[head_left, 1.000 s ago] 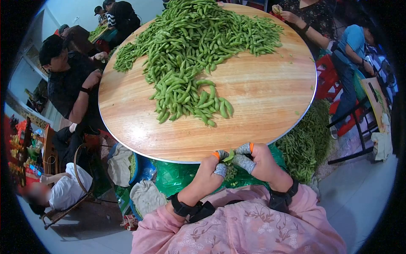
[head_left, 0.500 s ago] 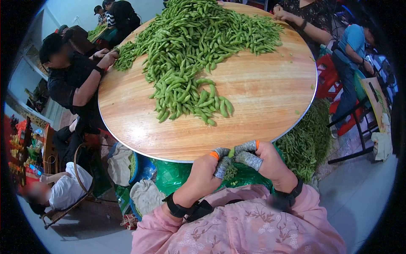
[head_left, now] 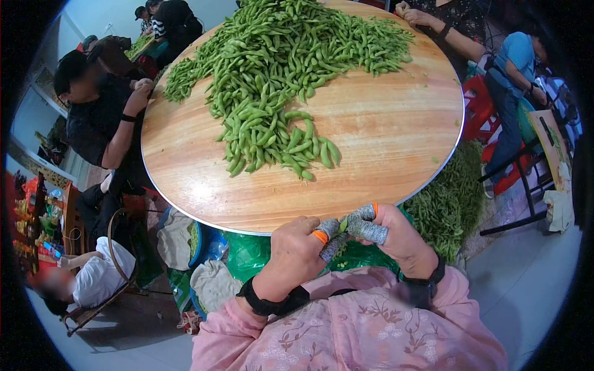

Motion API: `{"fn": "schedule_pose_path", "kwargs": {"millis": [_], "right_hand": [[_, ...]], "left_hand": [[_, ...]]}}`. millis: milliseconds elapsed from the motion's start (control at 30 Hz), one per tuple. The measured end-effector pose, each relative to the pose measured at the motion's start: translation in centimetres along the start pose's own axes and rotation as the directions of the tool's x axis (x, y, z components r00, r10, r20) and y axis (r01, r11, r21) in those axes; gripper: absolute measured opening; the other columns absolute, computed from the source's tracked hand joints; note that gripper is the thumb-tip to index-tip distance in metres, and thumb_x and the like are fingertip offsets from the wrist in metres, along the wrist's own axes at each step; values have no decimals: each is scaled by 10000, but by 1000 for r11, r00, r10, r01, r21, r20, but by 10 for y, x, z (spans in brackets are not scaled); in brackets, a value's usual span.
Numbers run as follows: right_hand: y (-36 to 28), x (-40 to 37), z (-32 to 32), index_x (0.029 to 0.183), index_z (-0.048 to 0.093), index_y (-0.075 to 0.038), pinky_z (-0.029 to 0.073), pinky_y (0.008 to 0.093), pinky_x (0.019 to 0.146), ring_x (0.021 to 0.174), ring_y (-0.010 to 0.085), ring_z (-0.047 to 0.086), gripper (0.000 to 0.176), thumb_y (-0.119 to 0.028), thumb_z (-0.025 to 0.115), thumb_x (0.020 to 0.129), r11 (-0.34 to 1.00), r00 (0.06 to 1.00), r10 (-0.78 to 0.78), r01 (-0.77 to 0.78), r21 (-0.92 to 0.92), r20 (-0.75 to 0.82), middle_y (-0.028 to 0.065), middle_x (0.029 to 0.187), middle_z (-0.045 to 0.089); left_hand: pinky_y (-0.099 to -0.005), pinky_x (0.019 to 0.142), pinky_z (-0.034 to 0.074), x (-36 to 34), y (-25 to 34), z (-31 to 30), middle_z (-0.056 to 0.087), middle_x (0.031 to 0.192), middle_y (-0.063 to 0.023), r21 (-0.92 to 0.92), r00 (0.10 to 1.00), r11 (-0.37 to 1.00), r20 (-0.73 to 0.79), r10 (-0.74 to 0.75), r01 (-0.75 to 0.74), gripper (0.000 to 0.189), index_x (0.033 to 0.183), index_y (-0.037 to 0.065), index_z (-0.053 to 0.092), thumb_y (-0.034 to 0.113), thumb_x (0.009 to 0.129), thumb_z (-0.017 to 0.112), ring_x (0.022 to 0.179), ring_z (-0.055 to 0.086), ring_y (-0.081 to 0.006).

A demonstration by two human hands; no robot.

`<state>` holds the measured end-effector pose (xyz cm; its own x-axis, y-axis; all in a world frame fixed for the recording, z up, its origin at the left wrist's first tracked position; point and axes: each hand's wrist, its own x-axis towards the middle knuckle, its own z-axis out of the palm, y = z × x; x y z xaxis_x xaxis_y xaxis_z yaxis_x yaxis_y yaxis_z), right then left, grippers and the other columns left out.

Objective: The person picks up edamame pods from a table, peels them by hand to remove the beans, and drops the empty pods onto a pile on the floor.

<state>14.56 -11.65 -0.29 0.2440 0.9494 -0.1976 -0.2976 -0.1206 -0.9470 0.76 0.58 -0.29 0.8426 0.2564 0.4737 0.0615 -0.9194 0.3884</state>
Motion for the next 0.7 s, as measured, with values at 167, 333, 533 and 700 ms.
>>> {"fn": "schedule_pose_path", "kwargs": {"millis": [167, 333, 533, 700], "right_hand": [[-2, -2, -1, 863, 586, -15, 408, 192, 601, 670, 39, 499, 111, -104, 537, 818, 1000, 1000, 17, -18, 17, 4, -24, 760, 574], [5, -1, -5, 825, 591, -27, 370, 178, 524, 583, 29, 454, 151, -170, 542, 824, 999, 999, 44, -44, 10, 4, -35, 688, 553], [5, 0, -1, 806, 592, -34, 342, 170, 491, 551, 23, 427, 171, -197, 542, 825, 1000, 1000, 6, -6, 23, -15, -44, 661, 537], [1, 1, 0, 799, 587, -25, 365, 182, 530, 591, 25, 445, 99, -115, 547, 812, 1000, 1000, -1, 1, 5, -23, -53, 677, 539]], "left_hand": [[-319, 439, 401, 2, -1, -2, 497, 601, -44, 56, 998, 996, 15, 66, -67, 275, 831, 102, 627, 201, 582, 684, 526, 511, -211], [-319, 423, 378, 4, -1, -4, 451, 573, -38, 70, 992, 990, 32, 119, -121, 275, 836, 89, 620, 186, 583, 670, 506, 481, -205], [-329, 417, 367, 4, -4, -4, 443, 567, -42, 62, 987, 986, 25, 156, -157, 244, 824, 92, 617, 181, 600, 656, 500, 471, -211], [-348, 419, 370, 5, 1, -5, 447, 561, -61, 32, 994, 994, 55, 99, -101, 219, 808, 101, 614, 175, 605, 650, 485, 469, -234]]}}
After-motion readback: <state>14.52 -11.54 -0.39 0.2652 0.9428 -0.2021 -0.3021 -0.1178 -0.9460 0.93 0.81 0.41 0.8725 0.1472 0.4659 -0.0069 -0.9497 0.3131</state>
